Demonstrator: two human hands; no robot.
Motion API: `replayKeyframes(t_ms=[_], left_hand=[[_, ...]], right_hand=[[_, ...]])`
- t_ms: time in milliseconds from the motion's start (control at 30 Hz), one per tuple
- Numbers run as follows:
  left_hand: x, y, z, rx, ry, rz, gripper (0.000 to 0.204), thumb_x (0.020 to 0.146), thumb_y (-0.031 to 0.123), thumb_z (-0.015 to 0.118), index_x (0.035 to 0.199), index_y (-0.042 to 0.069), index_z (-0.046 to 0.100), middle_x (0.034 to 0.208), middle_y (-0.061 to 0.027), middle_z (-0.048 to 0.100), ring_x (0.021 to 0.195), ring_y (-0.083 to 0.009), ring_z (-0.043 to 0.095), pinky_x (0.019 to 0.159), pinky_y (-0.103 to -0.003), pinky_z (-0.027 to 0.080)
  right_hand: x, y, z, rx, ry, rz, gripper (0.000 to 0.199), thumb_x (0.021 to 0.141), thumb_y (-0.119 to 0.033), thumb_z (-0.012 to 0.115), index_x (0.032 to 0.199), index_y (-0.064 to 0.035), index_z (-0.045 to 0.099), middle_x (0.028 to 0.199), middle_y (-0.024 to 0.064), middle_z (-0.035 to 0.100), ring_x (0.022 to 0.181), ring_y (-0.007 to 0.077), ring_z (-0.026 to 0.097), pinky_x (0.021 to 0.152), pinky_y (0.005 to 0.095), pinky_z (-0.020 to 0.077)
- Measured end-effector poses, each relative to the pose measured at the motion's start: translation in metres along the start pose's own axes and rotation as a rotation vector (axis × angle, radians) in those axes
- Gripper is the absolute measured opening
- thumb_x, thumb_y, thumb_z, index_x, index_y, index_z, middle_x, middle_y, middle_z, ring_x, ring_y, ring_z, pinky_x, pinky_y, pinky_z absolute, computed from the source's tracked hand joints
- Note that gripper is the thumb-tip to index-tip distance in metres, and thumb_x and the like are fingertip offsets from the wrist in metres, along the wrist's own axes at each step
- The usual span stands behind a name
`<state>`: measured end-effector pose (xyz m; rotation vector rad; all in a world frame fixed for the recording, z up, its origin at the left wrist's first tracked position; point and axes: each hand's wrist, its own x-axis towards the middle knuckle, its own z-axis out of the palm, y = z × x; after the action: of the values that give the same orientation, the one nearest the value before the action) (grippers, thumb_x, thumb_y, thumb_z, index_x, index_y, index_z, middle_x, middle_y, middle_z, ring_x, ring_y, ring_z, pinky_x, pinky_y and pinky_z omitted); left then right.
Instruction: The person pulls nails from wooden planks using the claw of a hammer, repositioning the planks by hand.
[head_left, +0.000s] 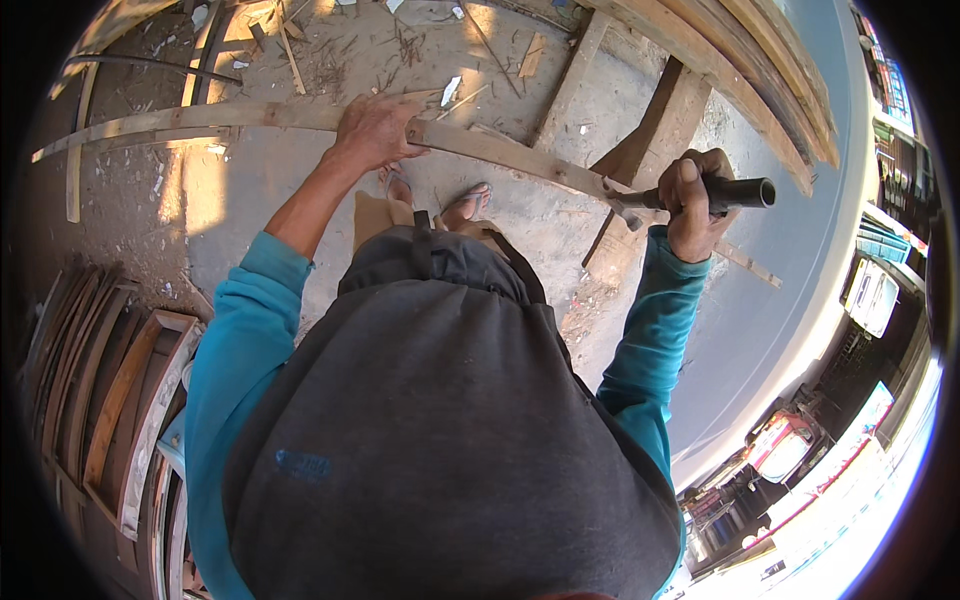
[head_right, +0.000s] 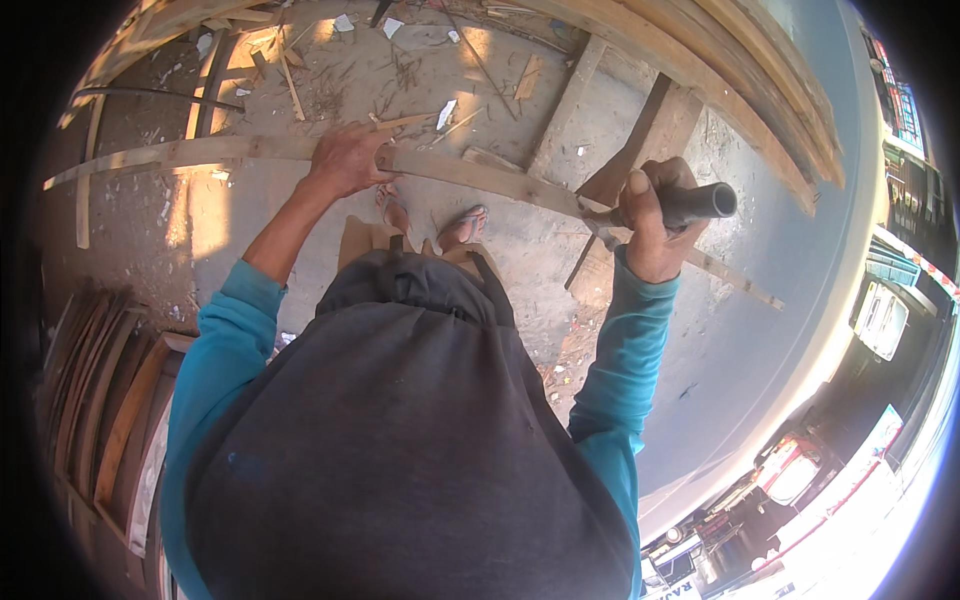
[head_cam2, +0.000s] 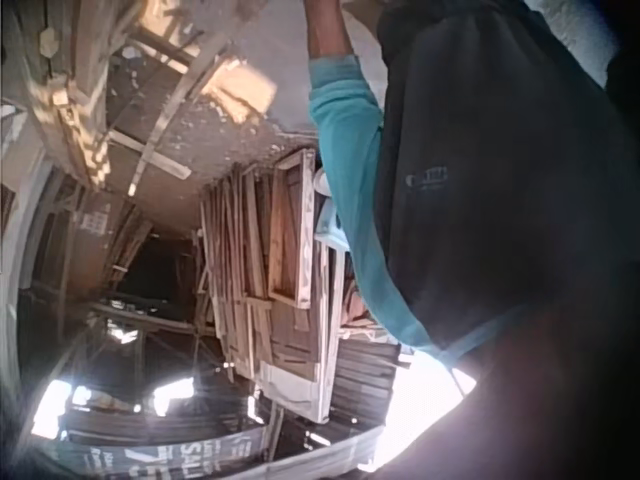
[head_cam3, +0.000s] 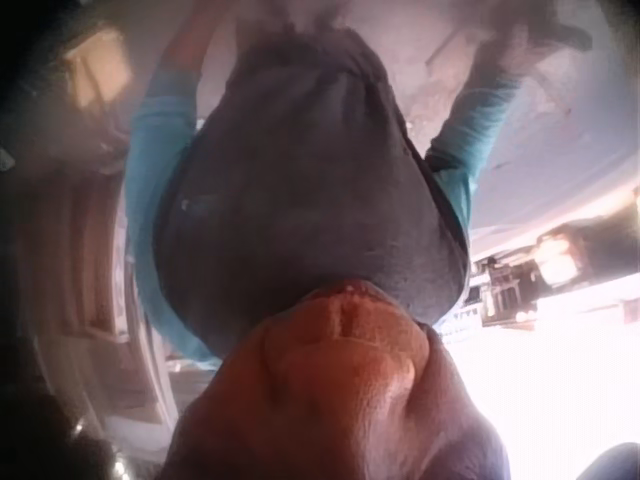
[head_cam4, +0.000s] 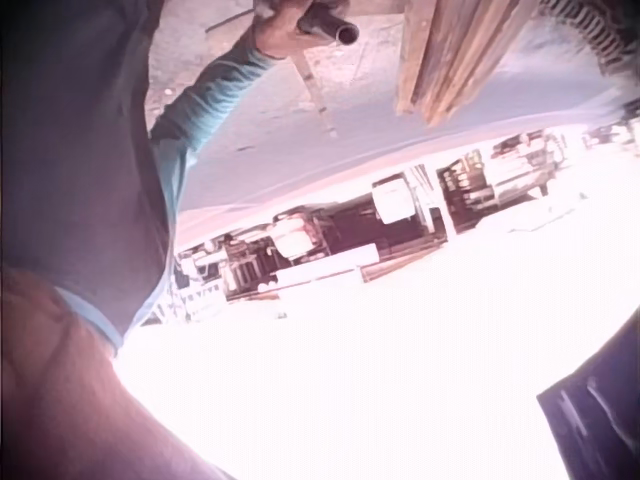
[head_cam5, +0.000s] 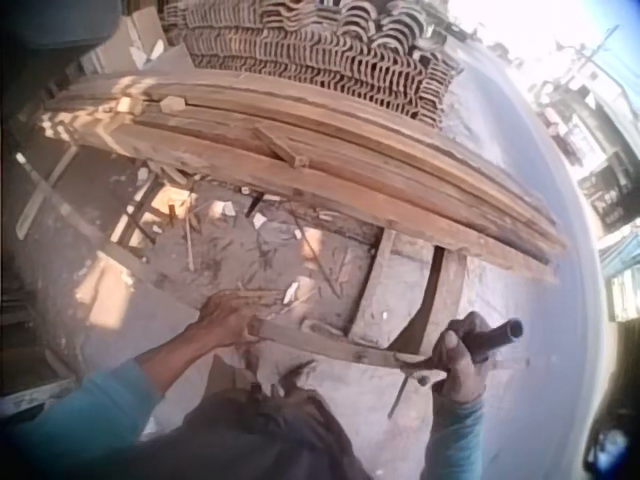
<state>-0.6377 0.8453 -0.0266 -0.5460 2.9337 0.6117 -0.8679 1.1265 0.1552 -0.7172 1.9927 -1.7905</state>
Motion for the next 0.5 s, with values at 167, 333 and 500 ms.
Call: replayKeyframes(t_ms=[167,333,500], left_hand=[[0.006,0.004,-0.01,0.016,-0.095,-0.051,0.068,0.067,0.053,0.085,0.118,0.012,0.067,0.108,-0.0116,0.071,0.109,-0.0309,0.065,0.093,-0.046,0.048],[0.007,0.005,-0.015,0.017,-0.129,-0.055,0.061,0.066,0.049,0.086,0.113,0.014,0.069,0.108,-0.0118,0.071,0.104,-0.0336,0.066,0.086,-0.047,0.051],[0.003,-0.001,0.0,0.002,-0.085,-0.044,0.064,0.066,0.05,0.086,0.116,0.014,0.068,0.109,-0.011,0.071,0.107,-0.0325,0.065,0.09,-0.047,0.049]], right_hand=[[0.013,-0.001,0.06,-0.399,-0.395,-0.018,0.022,0.085,-0.018,0.075,0.082,-0.0017,0.061,0.066,0.003,0.057,0.063,0.0108,0.052,0.059,0.0296,0.0446],[0.006,0.013,0.117,-0.492,-0.65,-0.16,0.023,0.082,-0.019,0.076,0.084,-0.0014,0.062,0.062,0.008,0.056,0.057,0.0135,0.051,0.057,0.0311,0.0453],[0.007,0.002,0.105,-0.396,-0.352,-0.096,0.022,0.078,-0.017,0.077,0.078,-0.0027,0.061,0.06,0.0058,0.057,0.052,0.0125,0.052,0.051,0.0309,0.0415]])
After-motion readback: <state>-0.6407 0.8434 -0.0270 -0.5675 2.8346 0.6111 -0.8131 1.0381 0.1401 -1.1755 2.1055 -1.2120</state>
